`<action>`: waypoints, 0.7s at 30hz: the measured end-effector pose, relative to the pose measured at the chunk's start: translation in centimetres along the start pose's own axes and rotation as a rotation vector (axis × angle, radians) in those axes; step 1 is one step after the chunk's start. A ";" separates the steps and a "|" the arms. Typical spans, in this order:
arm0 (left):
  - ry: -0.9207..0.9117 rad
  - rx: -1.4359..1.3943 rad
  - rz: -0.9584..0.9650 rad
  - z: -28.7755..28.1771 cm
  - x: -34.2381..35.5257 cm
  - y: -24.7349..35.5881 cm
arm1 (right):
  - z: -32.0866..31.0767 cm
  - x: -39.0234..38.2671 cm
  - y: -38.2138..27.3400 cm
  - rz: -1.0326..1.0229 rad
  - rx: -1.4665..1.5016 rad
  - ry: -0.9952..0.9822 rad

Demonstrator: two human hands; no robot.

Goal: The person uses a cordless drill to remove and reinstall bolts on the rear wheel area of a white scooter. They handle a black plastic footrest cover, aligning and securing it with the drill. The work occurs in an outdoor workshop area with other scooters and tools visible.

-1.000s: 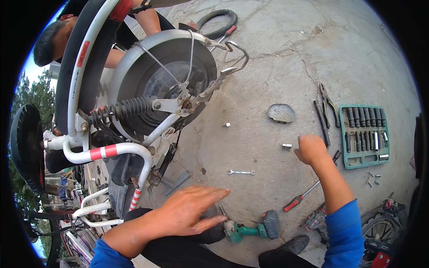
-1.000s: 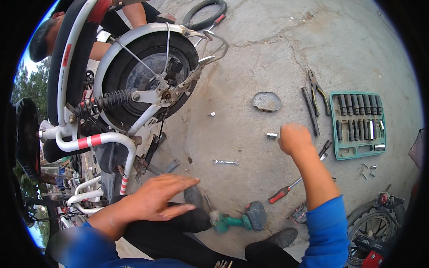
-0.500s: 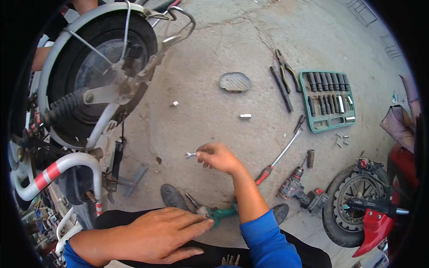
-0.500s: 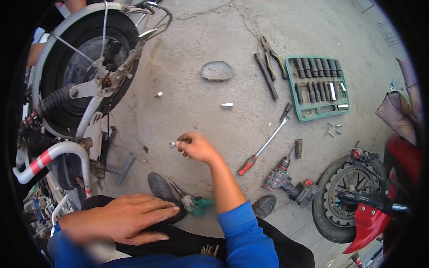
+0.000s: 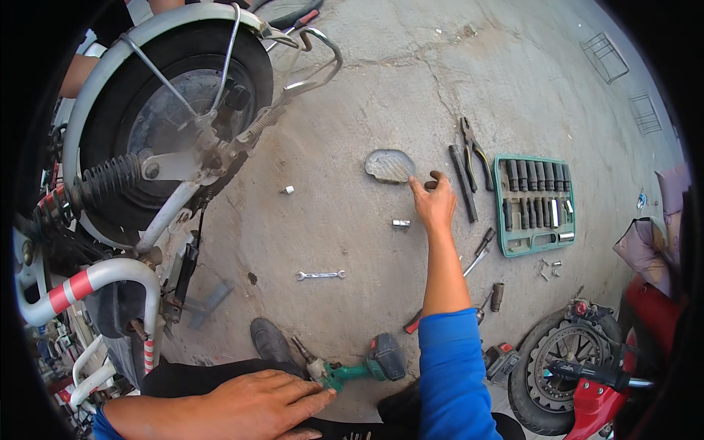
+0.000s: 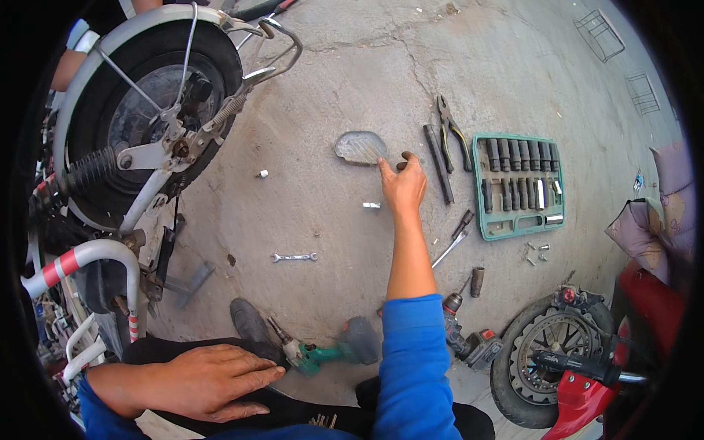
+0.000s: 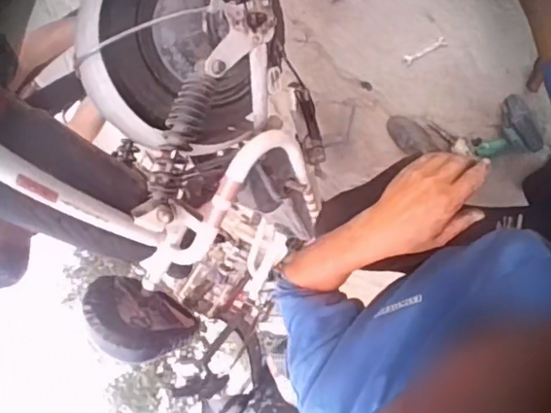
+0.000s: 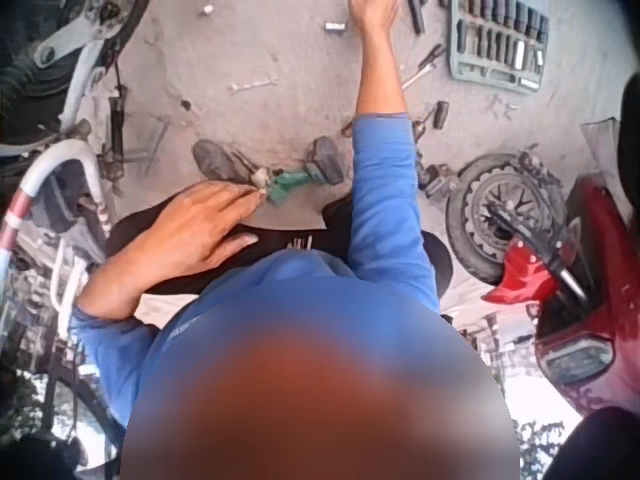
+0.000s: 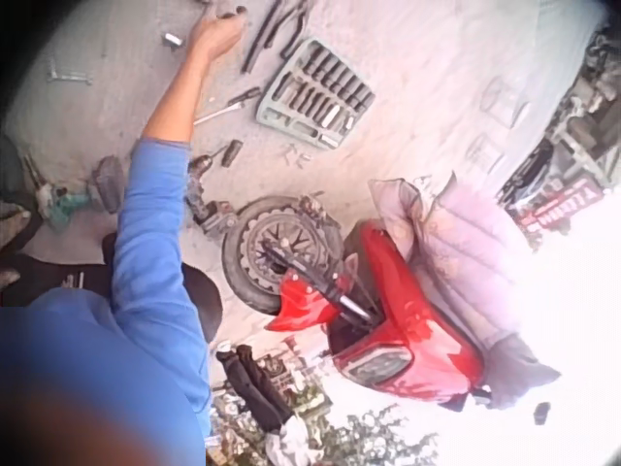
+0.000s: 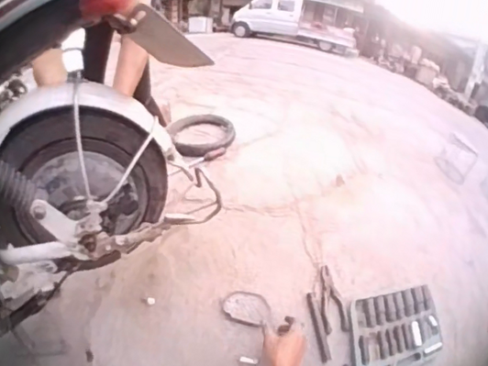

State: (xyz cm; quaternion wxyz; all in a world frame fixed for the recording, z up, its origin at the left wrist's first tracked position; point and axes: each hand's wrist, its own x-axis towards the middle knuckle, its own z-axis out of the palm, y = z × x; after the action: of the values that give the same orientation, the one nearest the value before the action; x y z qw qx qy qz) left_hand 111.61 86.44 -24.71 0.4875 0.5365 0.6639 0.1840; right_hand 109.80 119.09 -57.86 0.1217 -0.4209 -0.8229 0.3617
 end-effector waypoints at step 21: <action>1.077 -1.419 -0.332 -4.4 0.0 -11.9 | -0.7 -9.5 -19.2 -0.773 0.932 -0.587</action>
State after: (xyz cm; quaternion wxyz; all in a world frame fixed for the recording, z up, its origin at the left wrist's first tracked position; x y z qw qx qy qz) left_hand 101.53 83.45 -31.82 0.3475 -0.1513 0.6014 0.7034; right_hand 104.40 104.59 -42.95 0.1827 0.1160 -0.6714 0.7088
